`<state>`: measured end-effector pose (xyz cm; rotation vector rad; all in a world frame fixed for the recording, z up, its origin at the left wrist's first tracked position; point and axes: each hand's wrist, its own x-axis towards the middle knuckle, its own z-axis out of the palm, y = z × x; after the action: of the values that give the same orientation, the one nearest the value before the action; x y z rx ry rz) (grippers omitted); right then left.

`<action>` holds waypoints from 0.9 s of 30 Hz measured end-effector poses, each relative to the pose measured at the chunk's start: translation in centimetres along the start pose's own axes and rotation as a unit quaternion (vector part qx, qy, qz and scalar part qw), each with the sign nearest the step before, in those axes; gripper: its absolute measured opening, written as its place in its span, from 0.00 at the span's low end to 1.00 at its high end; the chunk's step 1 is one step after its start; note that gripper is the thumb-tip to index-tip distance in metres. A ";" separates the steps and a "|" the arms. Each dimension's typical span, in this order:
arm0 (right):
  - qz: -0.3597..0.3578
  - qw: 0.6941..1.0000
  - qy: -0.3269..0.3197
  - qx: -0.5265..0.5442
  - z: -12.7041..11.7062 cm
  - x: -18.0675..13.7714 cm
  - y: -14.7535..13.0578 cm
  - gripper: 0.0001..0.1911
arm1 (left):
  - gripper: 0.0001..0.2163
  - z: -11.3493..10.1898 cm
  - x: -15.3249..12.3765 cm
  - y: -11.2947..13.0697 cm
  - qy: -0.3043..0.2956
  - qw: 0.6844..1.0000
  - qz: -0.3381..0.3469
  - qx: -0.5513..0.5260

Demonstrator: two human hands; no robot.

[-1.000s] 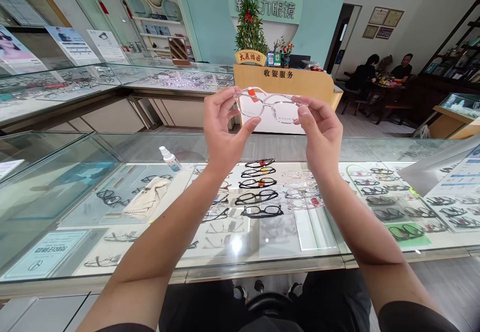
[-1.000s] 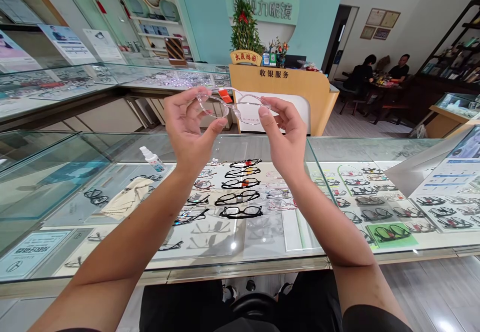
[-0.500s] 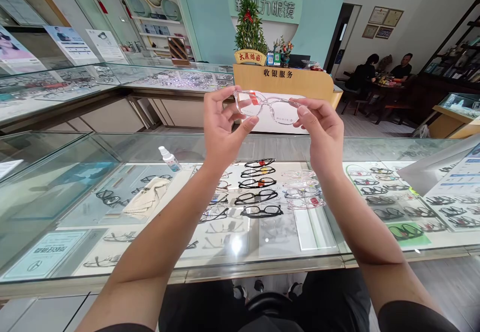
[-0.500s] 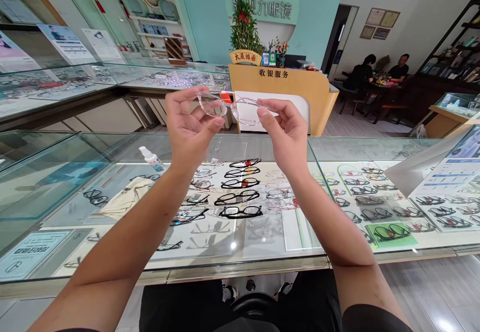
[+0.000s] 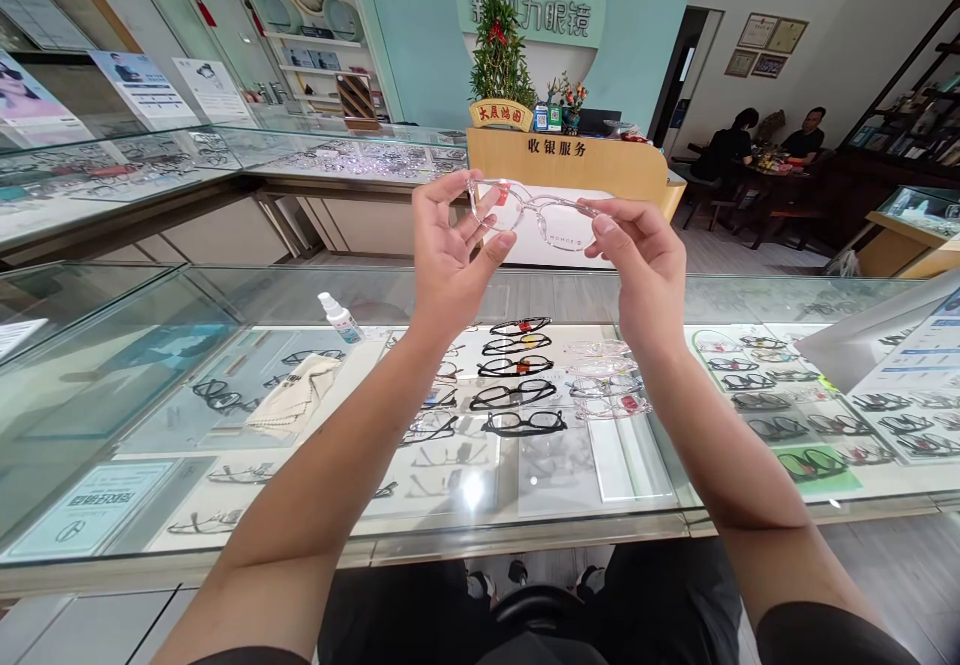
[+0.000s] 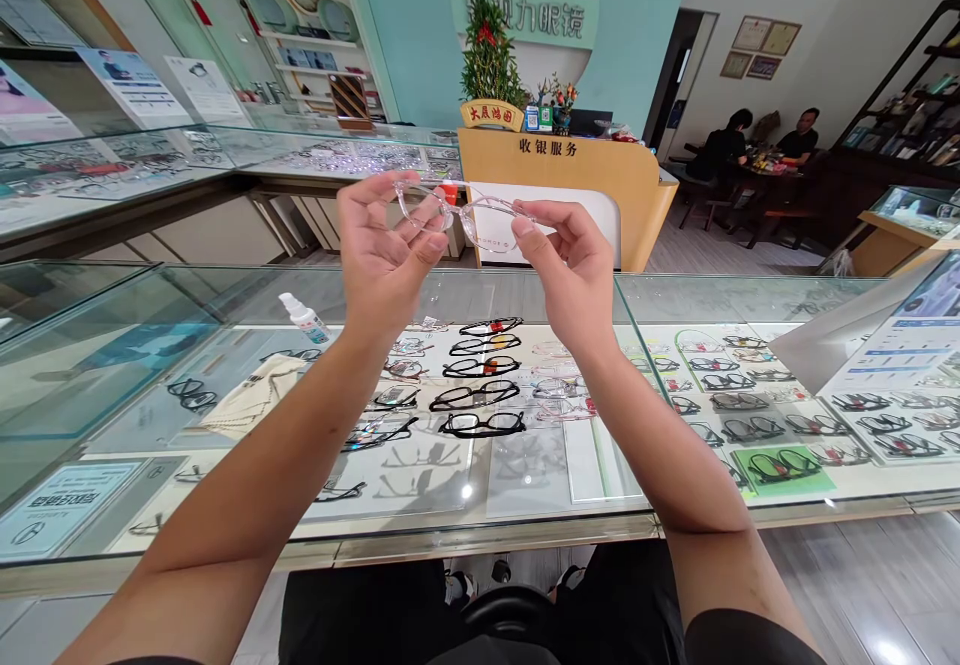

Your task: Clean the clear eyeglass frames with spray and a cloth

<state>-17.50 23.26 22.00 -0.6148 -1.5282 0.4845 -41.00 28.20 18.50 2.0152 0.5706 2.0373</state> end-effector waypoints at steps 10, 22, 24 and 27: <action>0.023 0.998 -0.025 0.050 0.1 0.2 0.1 0.13 | 0.38 0.1 -0.1 0.0 -0.006 0.999 -0.036 0.014; 0.047 0.996 -0.063 0.047 -1.0 0.8 0.9 0.10 | 0.34 1.0 -0.5 2.1 0.065 0.986 0.080 0.134; 0.009 0.997 -0.073 -0.007 -1.5 1.0 0.4 0.09 | 0.37 0.8 -0.4 2.6 0.054 0.977 0.111 0.173; -0.073 0.989 -0.088 -0.097 -2.0 1.1 -0.5 0.07 | 0.38 0.6 -0.2 3.6 0.025 0.972 0.115 0.205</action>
<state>-15.55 23.43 23.28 -0.6176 -1.7895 0.2858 -39.99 24.93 19.80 2.3590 0.8673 2.2578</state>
